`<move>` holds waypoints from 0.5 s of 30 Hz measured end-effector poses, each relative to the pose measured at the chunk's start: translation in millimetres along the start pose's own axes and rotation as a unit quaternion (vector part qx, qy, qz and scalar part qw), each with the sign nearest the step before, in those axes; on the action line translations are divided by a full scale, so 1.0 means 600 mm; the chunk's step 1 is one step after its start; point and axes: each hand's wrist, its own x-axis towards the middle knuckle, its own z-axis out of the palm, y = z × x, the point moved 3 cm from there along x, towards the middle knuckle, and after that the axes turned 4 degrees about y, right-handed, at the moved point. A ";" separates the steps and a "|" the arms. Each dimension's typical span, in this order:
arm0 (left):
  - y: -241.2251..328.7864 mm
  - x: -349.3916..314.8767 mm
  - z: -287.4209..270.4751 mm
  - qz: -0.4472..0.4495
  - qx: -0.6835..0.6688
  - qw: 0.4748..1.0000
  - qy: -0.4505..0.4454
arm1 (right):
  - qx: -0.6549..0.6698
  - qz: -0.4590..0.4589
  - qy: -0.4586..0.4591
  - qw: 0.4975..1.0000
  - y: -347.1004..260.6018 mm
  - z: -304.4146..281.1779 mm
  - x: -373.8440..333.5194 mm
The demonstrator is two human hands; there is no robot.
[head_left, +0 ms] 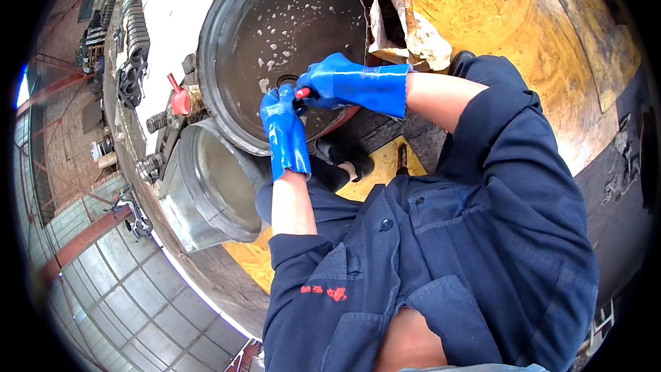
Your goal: The person uses a red-handled brush to scrub a small metal ring held in their left hand. They repeatedly dip the ring into a large metal basin filled with a dark liquid and scrub it thoroughly.
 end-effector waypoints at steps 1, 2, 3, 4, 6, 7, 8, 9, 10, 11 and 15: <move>-0.001 -0.002 0.005 -0.001 0.000 1.000 -0.002 | -0.045 -0.001 -0.011 0.999 0.004 0.007 0.000; -0.004 -0.007 0.012 -0.008 -0.010 1.000 -0.001 | -0.045 0.000 -0.011 0.999 0.014 0.015 0.001; -0.005 -0.010 0.014 -0.014 -0.019 1.000 0.000 | -0.041 0.009 0.021 0.999 0.028 0.015 0.004; -0.006 -0.012 0.015 -0.025 -0.049 0.998 -0.004 | -0.036 0.018 0.052 0.998 0.041 0.016 0.006; -0.010 -0.013 0.010 -0.034 -0.058 0.998 0.004 | -0.036 0.041 0.078 0.995 0.057 0.022 0.011; -0.014 -0.014 0.005 -0.044 -0.068 0.997 0.014 | -0.036 0.064 0.102 0.992 0.064 0.022 0.013; -0.017 -0.016 0.002 -0.040 -0.076 0.996 0.003 | -0.050 0.082 0.102 0.990 0.073 0.021 0.014; -0.013 -0.018 0.006 -0.039 -0.076 0.996 0.002 | -0.051 0.083 0.103 0.990 0.082 0.016 0.019; -0.008 -0.020 0.010 -0.041 -0.068 0.997 0.003 | -0.044 0.149 0.058 0.986 0.097 0.016 0.023; -0.003 -0.021 0.016 -0.042 -0.060 0.997 0.003 | -0.037 0.214 0.013 0.976 0.110 0.018 0.024; -0.008 -0.023 -0.002 -0.033 -0.056 0.998 0.016 | 0.250 0.207 0.096 0.941 0.063 -0.020 0.028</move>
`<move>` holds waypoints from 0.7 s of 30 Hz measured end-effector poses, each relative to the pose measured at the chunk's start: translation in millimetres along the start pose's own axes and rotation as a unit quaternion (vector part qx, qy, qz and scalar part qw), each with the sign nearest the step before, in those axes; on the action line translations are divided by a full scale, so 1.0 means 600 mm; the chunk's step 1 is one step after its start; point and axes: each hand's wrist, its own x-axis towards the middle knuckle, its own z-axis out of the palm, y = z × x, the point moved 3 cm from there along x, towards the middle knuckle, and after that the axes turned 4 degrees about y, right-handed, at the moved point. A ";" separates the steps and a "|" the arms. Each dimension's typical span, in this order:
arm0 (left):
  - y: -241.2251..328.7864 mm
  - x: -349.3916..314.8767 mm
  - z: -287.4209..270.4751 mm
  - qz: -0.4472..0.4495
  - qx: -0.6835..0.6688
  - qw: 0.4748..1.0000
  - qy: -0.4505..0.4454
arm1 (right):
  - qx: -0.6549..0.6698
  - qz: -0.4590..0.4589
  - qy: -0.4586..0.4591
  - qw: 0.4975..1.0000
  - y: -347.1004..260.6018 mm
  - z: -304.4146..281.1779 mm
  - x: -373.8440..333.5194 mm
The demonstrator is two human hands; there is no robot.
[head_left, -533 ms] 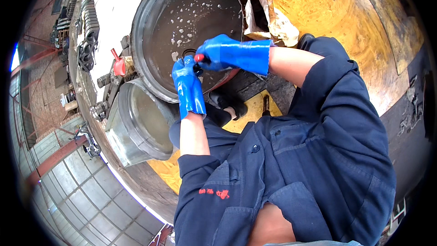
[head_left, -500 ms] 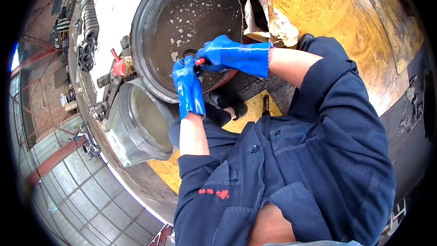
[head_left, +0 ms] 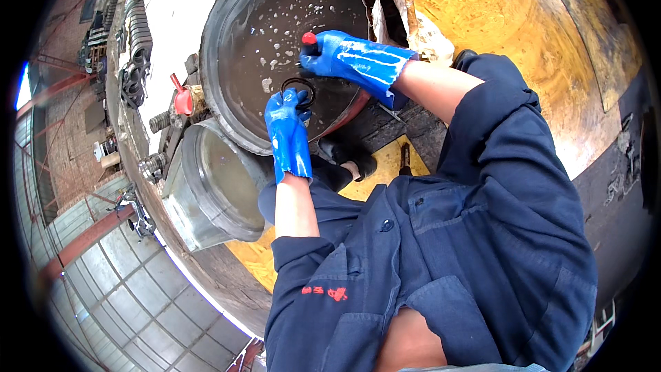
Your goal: The person uses a red-handled brush to scrub a small metal ring held in their left hand. They repeatedly dip the ring into a large metal basin filled with a dark liquid and scrub it thoroughly.
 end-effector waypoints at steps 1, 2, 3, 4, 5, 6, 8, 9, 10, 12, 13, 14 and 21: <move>0.001 0.002 0.000 0.005 0.010 1.000 -0.015 | 0.035 -0.006 -0.004 0.999 -0.020 -0.006 -0.017; 0.001 0.003 0.000 0.011 0.019 0.999 -0.030 | 0.035 -0.007 -0.006 0.999 -0.014 0.003 -0.011; 0.010 0.001 0.013 0.011 0.019 0.999 -0.036 | 0.014 -0.041 0.017 0.999 -0.009 0.002 -0.007; 0.020 -0.002 0.029 0.032 0.032 0.998 -0.042 | -0.008 -0.074 0.039 0.996 -0.002 -0.001 -0.004; 0.030 -0.006 0.044 0.053 0.044 0.996 -0.049 | -0.038 -0.050 0.054 0.997 0.013 -0.007 -0.003; 0.029 -0.008 0.045 0.053 0.045 0.996 -0.048 | -0.037 -0.051 0.052 0.997 0.008 -0.009 -0.004; 0.031 -0.009 0.043 0.086 0.074 0.994 0.002 | -0.015 0.043 0.014 0.999 0.010 -0.014 -0.005; 0.027 -0.006 0.041 0.101 0.084 0.991 -0.008 | -0.022 0.060 -0.003 0.998 -0.001 -0.023 -0.018; 0.020 -0.005 0.042 0.101 0.084 0.991 -0.009 | -0.021 0.060 -0.002 0.998 0.002 -0.022 -0.017; 0.008 -0.003 0.039 0.169 0.074 0.983 0.009 | -0.026 0.099 -0.053 0.993 0.000 -0.016 -0.020; 0.003 0.005 0.031 0.177 0.094 0.980 0.011 | -0.008 0.101 -0.082 0.991 -0.005 -0.021 -0.024; -0.005 0.011 0.025 0.177 0.094 0.980 0.013 | -0.009 0.101 -0.083 0.991 -0.005 -0.033 -0.034; -0.001 0.024 0.028 0.242 0.173 0.954 0.036 | 0.020 -0.033 0.023 0.999 -0.015 -0.026 -0.023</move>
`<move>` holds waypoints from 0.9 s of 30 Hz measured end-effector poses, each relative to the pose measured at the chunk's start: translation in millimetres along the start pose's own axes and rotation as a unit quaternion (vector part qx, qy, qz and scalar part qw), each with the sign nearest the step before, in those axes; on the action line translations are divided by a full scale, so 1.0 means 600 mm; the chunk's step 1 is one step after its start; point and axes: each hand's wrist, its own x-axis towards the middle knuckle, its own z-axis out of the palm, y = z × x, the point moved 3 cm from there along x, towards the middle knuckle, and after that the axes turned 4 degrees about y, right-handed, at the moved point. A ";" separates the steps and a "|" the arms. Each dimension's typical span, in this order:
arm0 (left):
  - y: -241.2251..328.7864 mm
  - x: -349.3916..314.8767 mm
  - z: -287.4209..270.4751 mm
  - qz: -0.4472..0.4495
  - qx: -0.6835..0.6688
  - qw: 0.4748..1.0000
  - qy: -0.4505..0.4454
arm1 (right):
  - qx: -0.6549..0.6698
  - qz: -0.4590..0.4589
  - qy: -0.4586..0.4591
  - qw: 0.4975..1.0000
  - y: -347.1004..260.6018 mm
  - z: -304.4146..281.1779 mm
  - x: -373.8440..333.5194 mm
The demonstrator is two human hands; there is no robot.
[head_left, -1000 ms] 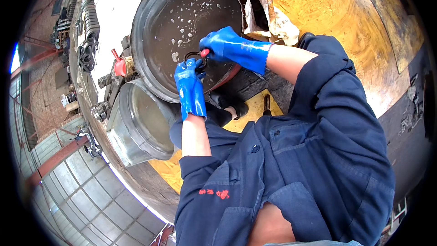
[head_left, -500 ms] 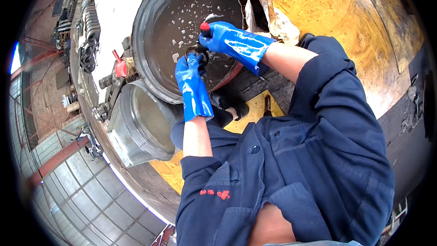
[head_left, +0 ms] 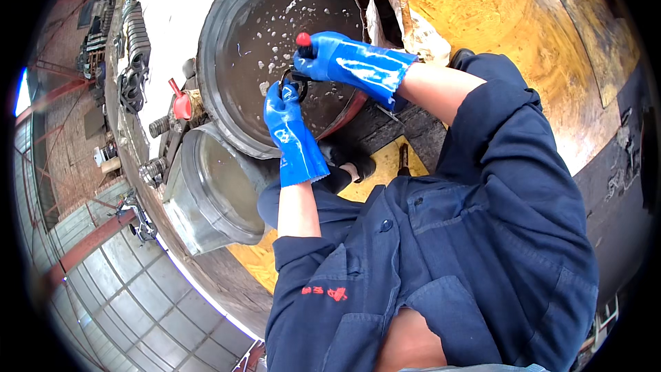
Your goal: The person uses a red-handled brush to scrub a small metal ring held in their left hand. They repeatedly dip the ring into a large metal basin filled with a dark liquid and scrub it thoroughly.
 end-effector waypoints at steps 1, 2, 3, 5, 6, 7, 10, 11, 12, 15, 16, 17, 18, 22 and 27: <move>0.005 0.007 0.006 0.011 0.027 1.000 0.001 | -0.046 -0.085 0.038 0.995 0.005 0.006 0.004; 0.009 0.011 0.016 0.015 0.026 1.000 -0.003 | -0.072 -0.096 0.057 0.991 0.019 0.015 0.002; 0.012 0.011 0.026 0.030 -0.002 1.000 0.009 | -0.097 -0.107 0.074 0.987 0.027 0.022 -0.001; 0.006 0.002 0.004 0.037 -0.019 0.998 0.036 | -0.005 0.107 -0.094 0.990 -0.022 0.013 -0.011; 0.024 0.004 0.012 0.066 0.043 0.995 0.055 | 0.065 0.090 -0.100 0.989 -0.002 0.002 -0.014; 0.029 0.003 0.013 0.089 0.110 0.987 0.078 | 0.136 0.072 -0.112 0.982 0.014 -0.007 -0.021; 0.016 0.018 0.010 -0.002 0.009 0.998 0.067 | 0.176 0.031 -0.104 0.978 0.027 -0.016 -0.020; 0.005 0.022 0.007 -0.080 -0.133 0.986 0.064 | 0.172 0.027 -0.092 0.981 0.027 -0.018 -0.016; -0.006 0.026 -0.004 -0.149 -0.220 0.963 0.044 | 0.161 0.046 -0.118 0.979 0.017 -0.012 -0.009; -0.021 0.032 -0.017 -0.239 -0.343 0.908 0.000 | 0.008 0.081 -0.090 0.993 0.002 -0.023 -0.015; -0.012 0.031 -0.011 -0.244 -0.355 0.902 -0.020 | -0.002 0.085 -0.104 0.991 0.016 -0.016 -0.004; -0.014 0.036 -0.008 -0.243 -0.356 0.902 -0.022 | -0.003 0.085 -0.102 0.991 0.024 -0.014 -0.002; -0.029 0.042 -0.017 -0.259 -0.418 0.869 -0.055 | 0.039 0.059 -0.120 0.990 0.021 -0.003 -0.002; 0.000 0.031 0.010 -0.301 -0.423 0.851 -0.081 | 0.084 0.039 -0.153 0.984 0.026 -0.005 -0.006; 0.036 0.000 -0.030 -0.242 -0.268 0.933 -0.017 | -0.280 -0.079 -0.023 0.957 -0.008 0.000 -0.004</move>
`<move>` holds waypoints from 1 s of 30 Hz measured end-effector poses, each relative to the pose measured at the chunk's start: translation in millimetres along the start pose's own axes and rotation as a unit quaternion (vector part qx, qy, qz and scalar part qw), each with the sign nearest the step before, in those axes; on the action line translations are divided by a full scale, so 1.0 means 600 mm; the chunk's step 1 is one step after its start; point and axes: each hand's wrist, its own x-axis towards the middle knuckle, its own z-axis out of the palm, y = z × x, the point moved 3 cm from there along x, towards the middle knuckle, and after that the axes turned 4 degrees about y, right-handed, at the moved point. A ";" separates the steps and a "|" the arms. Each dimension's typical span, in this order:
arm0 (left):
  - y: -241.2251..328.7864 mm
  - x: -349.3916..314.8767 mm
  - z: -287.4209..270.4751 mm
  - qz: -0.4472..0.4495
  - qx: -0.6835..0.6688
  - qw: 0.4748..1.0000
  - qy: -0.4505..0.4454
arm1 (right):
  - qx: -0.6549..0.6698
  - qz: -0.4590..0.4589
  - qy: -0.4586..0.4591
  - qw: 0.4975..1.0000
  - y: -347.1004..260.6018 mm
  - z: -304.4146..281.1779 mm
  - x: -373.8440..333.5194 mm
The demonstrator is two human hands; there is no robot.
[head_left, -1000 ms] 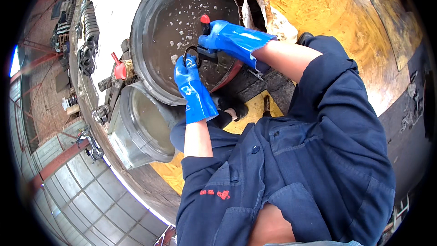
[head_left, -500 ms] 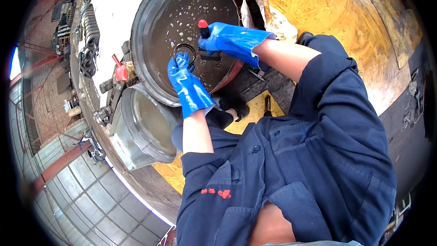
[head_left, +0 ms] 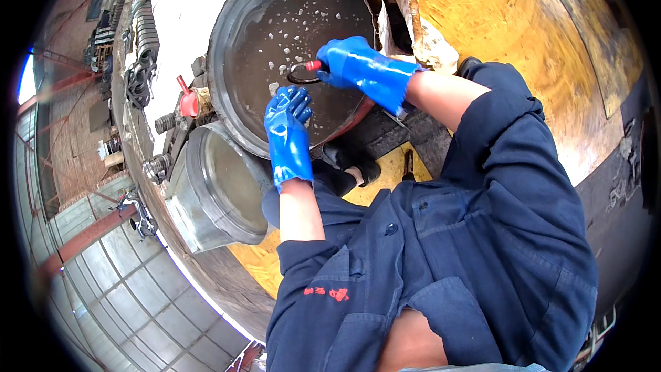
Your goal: The person uses a red-handled brush to scrub a small metal ring held in their left hand. They repeatedly dip the ring into a large metal basin filled with a dark liquid and scrub it thoroughly.
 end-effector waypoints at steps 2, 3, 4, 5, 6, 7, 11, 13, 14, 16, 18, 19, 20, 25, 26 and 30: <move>0.015 -0.013 0.014 -0.169 0.024 0.985 -0.010 | -0.145 -0.025 -0.151 0.977 -0.020 -0.007 0.012; 0.016 -0.018 0.024 -0.189 0.019 0.982 -0.002 | -0.177 -0.065 -0.134 0.973 -0.033 0.001 0.008; 0.011 -0.013 0.025 -0.189 0.018 0.982 0.002 | -0.207 -0.105 -0.117 0.966 -0.044 0.010 0.003; 0.002 -0.006 0.024 -0.193 -0.011 0.981 0.012 | -0.219 -0.121 -0.150 0.957 -0.053 0.022 0.000; -0.010 0.005 0.029 -0.197 -0.041 0.979 0.016 | -0.245 -0.163 -0.092 0.951 -0.045 0.039 -0.009; -0.022 0.017 0.027 -0.223 -0.072 0.972 0.020 | -0.237 -0.150 -0.085 0.956 -0.043 0.048 -0.005; -0.034 0.013 -0.020 -0.055 -0.040 0.998 0.013 | -0.091 -0.133 -0.054 0.985 0.007 0.043 0.000; -0.032 0.013 -0.039 -0.037 -0.072 0.997 0.020 | -0.095 -0.005 -0.073 0.993 0.027 0.034 0.016; -0.033 0.016 -0.044 -0.044 -0.102 0.994 0.012 | -0.093 0.019 -0.060 0.994 0.034 0.029 0.017; -0.029 0.009 -0.033 -0.031 -0.092 0.995 0.017 | 0.026 0.045 0.014 0.999 0.022 0.009 0.001; -0.021 0.010 -0.019 -0.016 -0.084 0.996 0.017 | 0.242 0.045 0.000 0.969 0.027 0.028 0.020; -0.023 0.013 -0.030 -0.020 -0.051 0.998 0.027 | 0.326 0.035 -0.002 0.945 -0.003 0.016 0.004; -0.026 0.013 -0.041 -0.025 -0.019 0.999 0.037 | 0.375 -0.005 -0.025 0.927 -0.025 0.012 -0.004; -0.030 0.009 -0.029 -0.023 -0.059 0.998 0.008 | 0.274 -0.076 0.032 0.958 -0.001 0.021 -0.018; -0.029 0.010 -0.031 -0.022 -0.059 0.998 0.007 | 0.236 -0.028 0.048 0.970 0.012 0.025 -0.012; -0.037 0.016 -0.040 -0.036 -0.066 0.997 0.004 | 0.089 -0.011 0.095 0.991 0.048 0.042 -0.002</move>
